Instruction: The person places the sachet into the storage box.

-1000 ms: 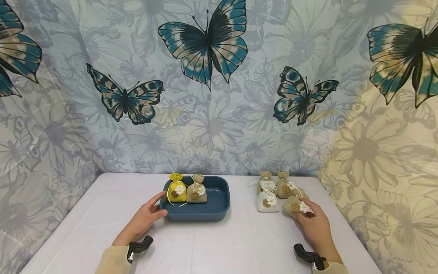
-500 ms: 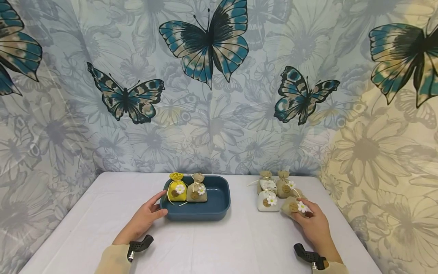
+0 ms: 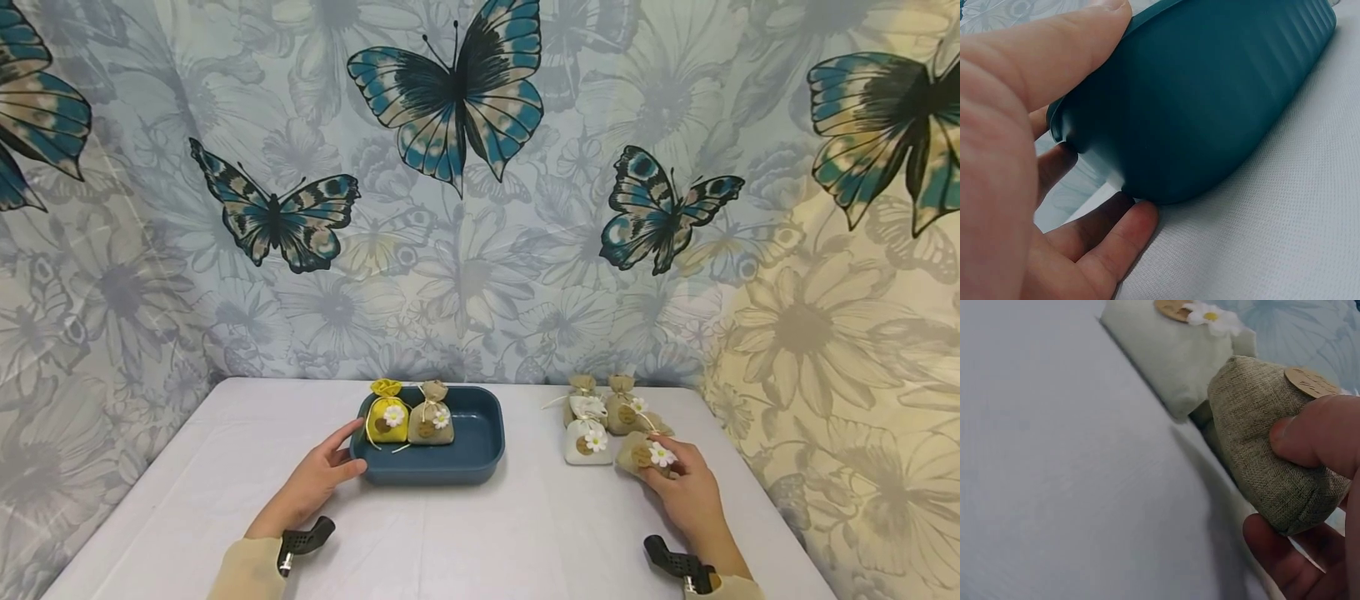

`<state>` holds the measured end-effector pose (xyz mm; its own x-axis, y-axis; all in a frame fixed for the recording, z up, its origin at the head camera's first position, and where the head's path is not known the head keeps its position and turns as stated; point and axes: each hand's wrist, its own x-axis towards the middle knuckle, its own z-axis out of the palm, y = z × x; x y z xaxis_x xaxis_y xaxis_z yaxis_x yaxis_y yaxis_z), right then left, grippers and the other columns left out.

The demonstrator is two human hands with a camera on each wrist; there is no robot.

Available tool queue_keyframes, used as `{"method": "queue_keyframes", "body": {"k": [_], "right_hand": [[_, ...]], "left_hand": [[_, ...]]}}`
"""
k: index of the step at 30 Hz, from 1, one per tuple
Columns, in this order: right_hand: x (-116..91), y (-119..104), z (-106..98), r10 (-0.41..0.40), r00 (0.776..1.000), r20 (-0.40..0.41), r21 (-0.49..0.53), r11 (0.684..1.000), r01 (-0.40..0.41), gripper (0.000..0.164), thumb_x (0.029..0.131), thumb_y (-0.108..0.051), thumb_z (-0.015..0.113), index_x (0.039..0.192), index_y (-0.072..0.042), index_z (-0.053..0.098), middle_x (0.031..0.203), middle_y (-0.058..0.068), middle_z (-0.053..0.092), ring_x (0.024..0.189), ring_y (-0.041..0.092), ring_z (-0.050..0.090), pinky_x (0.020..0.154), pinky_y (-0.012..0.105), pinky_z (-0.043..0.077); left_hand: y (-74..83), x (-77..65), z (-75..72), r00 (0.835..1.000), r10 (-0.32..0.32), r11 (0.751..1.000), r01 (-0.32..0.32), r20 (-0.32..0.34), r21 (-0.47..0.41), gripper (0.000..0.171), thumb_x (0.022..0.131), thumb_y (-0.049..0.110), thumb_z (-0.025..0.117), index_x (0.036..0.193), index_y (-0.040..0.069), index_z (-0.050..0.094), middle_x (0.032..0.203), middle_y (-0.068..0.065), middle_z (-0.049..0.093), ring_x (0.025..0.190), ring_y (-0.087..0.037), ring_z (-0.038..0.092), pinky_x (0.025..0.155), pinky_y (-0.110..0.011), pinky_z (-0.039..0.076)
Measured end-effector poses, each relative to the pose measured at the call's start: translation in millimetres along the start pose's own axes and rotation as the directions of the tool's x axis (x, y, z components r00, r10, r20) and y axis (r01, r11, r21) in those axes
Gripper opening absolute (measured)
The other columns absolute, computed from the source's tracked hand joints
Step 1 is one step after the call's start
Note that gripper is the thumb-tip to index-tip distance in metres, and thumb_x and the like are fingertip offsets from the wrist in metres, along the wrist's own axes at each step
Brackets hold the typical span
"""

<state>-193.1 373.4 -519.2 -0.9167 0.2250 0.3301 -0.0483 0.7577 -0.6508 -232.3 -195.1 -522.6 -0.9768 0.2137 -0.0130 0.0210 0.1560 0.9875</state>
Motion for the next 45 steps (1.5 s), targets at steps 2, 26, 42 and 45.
{"method": "queue_keyframes", "body": {"k": [2, 26, 42, 45], "right_hand": [[-0.2, -3.0, -3.7, 0.004, 1.000, -0.015, 0.000, 1.000, -0.004, 0.057, 0.086, -0.018, 0.081, 0.136, -0.003, 0.059, 0.126, 0.016, 0.055, 0.097, 0.026, 0.056, 0.067, 0.015, 0.042], [4.8, -91.6, -31.2, 0.032, 0.999, 0.041, 0.152, 0.988, -0.038, 0.066, 0.085, -0.027, 0.082, 0.140, -0.003, 0.055, 0.139, 0.022, 0.048, 0.085, -0.012, 0.051, 0.058, 0.025, 0.050], [32.8, -180.5, -24.3, -0.102, 0.983, 0.149, 0.254, 0.965, 0.062, 0.056, 0.088, -0.022, 0.079, 0.139, -0.010, 0.058, 0.138, 0.018, 0.050, 0.103, 0.032, 0.060, 0.062, 0.030, 0.054], [39.0, -192.3, -18.6, -0.133, 0.978, 0.163, 0.273, 0.958, 0.085, 0.053, 0.089, -0.015, 0.077, 0.138, -0.010, 0.059, 0.135, 0.018, 0.051, 0.100, 0.031, 0.061, 0.060, 0.030, 0.054]], "left_hand": [[-0.1, -1.0, 0.4, 1.000, -0.002, 1.000, 0.002, 0.002, -0.006, 0.074, 0.091, 0.018, 0.076, 0.155, 0.023, 0.039, 0.156, -0.020, 0.033, 0.138, -0.039, 0.038, 0.105, -0.057, 0.038], [-1.1, -1.2, 1.7, 1.000, 0.005, 1.000, -0.005, -0.003, 0.019, 0.074, 0.090, 0.022, 0.077, 0.154, 0.026, 0.040, 0.158, -0.018, 0.030, 0.139, -0.039, 0.037, 0.103, -0.055, 0.041], [-1.1, -0.9, -1.2, 1.000, 0.007, 1.000, -0.007, -0.010, -0.007, 0.073, 0.090, 0.020, 0.078, 0.153, 0.027, 0.042, 0.157, -0.017, 0.031, 0.139, -0.039, 0.037, 0.103, -0.055, 0.040], [-0.3, -0.9, -2.2, 1.000, 0.004, 1.000, -0.004, -0.010, -0.005, 0.073, 0.090, 0.021, 0.078, 0.153, 0.027, 0.042, 0.157, -0.018, 0.031, 0.139, -0.039, 0.037, 0.103, -0.055, 0.040]]}}
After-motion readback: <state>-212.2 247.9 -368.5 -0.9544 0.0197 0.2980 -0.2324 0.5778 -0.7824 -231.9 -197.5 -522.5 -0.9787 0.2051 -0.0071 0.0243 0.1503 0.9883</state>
